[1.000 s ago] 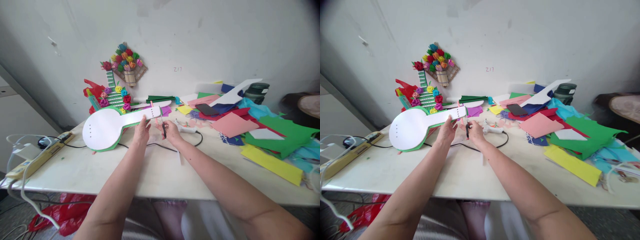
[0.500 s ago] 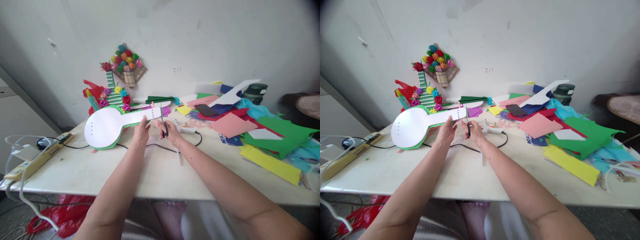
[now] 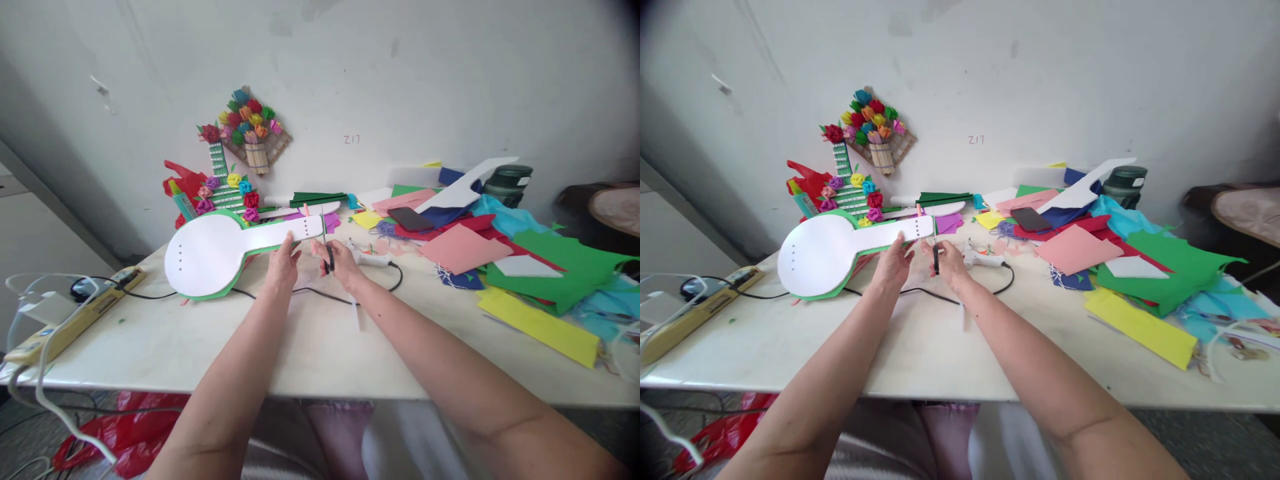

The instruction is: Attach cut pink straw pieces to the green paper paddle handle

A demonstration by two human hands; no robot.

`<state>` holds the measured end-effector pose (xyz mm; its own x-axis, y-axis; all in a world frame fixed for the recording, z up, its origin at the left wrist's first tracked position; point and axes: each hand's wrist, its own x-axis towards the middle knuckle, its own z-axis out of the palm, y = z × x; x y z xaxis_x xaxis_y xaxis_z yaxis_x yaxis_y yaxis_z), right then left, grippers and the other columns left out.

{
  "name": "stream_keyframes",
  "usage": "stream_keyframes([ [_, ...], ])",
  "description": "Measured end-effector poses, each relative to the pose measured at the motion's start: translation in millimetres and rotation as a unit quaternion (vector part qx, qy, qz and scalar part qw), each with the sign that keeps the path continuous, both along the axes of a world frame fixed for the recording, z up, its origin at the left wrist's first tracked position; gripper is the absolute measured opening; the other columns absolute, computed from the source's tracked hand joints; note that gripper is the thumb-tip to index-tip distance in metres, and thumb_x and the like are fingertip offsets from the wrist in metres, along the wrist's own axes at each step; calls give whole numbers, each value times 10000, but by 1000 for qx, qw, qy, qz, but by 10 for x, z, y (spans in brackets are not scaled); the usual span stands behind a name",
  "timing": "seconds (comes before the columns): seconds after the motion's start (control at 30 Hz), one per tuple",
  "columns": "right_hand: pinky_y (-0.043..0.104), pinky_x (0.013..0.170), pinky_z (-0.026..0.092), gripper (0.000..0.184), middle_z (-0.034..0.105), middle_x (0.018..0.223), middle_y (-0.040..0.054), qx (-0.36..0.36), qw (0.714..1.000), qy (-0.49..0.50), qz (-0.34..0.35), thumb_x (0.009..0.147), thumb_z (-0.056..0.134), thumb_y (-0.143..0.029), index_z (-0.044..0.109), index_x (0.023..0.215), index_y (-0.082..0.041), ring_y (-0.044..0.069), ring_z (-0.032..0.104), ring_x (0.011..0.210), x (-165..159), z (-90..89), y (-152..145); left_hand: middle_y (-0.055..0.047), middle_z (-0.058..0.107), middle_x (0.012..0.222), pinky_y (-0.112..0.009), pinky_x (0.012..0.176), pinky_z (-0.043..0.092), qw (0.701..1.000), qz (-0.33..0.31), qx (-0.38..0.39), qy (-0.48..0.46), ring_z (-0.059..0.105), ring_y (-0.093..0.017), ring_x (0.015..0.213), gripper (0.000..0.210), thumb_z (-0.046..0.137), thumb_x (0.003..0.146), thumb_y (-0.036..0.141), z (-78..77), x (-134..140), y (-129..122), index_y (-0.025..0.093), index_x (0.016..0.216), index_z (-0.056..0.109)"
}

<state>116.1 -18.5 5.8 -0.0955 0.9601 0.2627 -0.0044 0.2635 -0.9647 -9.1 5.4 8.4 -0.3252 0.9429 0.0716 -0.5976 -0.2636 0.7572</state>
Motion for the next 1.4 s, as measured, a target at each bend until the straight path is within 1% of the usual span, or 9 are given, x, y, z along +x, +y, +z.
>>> stream_keyframes([
  [0.13,202,405,382,296,473,456,-70,-5,1000,-2,-6,737,548,-482,473,724,-196,84,467,367,-3,-21,22,-17,650,922,-225,644,362,1000,-1,1,-2,579,-144,843,262,739,596,286,-1,-2,-1,206,811,613],
  [0.37,189,373,374,280,473,458,-72,4,999,-10,-32,711,567,-470,508,742,-198,75,441,356,-20,-61,64,-15,651,922,-240,692,380,1000,1,-6,1,581,-146,888,325,745,587,340,5,-15,-4,219,862,620],
  [0.67,190,328,363,253,449,476,-69,1,998,7,-61,651,618,-420,507,701,-198,70,404,364,-71,-48,55,-20,657,931,-227,665,383,1000,0,-7,-13,582,-153,907,248,737,604,271,10,-13,6,201,812,621],
  [0.8,205,301,362,269,433,464,-73,-6,998,19,-64,625,642,-419,505,703,-200,77,392,353,-91,-68,93,-17,659,921,-244,700,384,1000,0,-7,-12,583,-155,909,264,737,603,294,0,-37,26,209,826,624],
  [0.9,220,295,368,290,418,427,-79,-17,998,37,-48,606,672,-409,502,708,-197,84,387,333,-54,-63,109,-18,661,921,-252,721,385,1000,0,-7,-10,580,-156,917,290,736,604,317,-14,-90,51,216,853,626],
  [1.0,211,316,372,296,450,415,-71,-22,999,39,-7,646,652,-425,489,717,-189,88,427,323,46,-39,100,-20,662,933,-255,721,381,1000,-8,0,-4,584,-154,899,311,739,601,312,-27,-160,75,214,877,631],
  [1.13,166,286,245,350,536,479,-23,-37,996,-1,75,732,554,-512,475,731,-171,102,514,360,212,-1,87,-13,666,927,-252,710,370,999,-43,26,12,588,-147,875,330,749,586,264,-52,-259,105,214,892,636],
  [1.2,164,291,238,370,559,507,-10,-33,993,-22,107,746,534,-531,478,745,-165,110,542,387,275,18,90,-14,672,918,-254,705,368,998,-59,34,18,588,-156,881,329,752,580,237,-68,-308,118,211,888,639],
  [1.4,159,326,279,345,557,514,-17,2,990,-78,120,761,533,-505,464,744,-168,108,563,429,341,110,34,-18,679,927,-266,706,373,995,-82,53,33,592,-160,876,323,740,605,244,-99,-404,122,220,911,640],
])
